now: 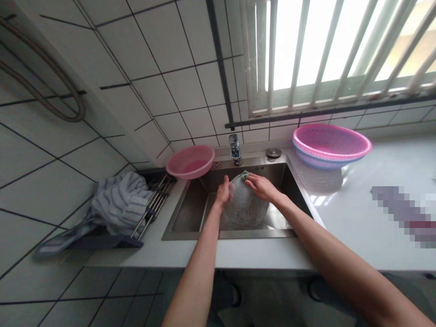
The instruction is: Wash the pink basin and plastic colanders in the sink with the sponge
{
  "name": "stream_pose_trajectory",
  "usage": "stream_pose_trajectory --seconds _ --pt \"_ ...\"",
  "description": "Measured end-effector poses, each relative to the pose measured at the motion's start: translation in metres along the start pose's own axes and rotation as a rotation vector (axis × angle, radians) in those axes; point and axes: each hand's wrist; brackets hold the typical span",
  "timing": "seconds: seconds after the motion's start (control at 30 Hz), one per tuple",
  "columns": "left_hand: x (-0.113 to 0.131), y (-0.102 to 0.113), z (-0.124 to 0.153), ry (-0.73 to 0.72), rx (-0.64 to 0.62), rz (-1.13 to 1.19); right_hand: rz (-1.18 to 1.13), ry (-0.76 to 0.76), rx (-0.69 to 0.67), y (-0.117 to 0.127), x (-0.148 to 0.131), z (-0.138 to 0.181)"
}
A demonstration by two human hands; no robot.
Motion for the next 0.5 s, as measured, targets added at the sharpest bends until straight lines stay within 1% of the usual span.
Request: stream_pose_trajectory --seconds 0.07,0.23,0.3,0.37,0.47,0.5 --pt "0.003 0.000 0.002 -0.013 0.012 -0.012 0.011 0.025 -0.025 -0.001 -0.005 0.003" --pt "0.008 0.004 0.005 -0.059 0.048 0.020 0.150 0.244 -0.121 -0.013 -0.045 0.004" --pt "0.008 0.005 0.006 -0.068 0.073 0.025 0.139 0.294 -0.132 -0.009 -0.045 -0.001" --pt "0.007 0.004 0.007 -0.082 0.129 -0.014 0.095 0.253 -0.098 -0.001 -0.034 -0.007" --pt "0.005 0.003 0.008 -0.203 0.219 -0.085 0.053 0.047 -0.001 0.007 -0.019 -0.009" --pt "0.004 0.004 0.008 -0.229 0.239 -0.122 0.063 0.023 0.005 0.006 -0.020 -0.007"
Point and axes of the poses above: each hand's wrist, its own z-axis away from the middle knuckle, its own y-axis out of the back of the hand, x = y × z, and after that the axes turned 4 degrees about y, right-handed
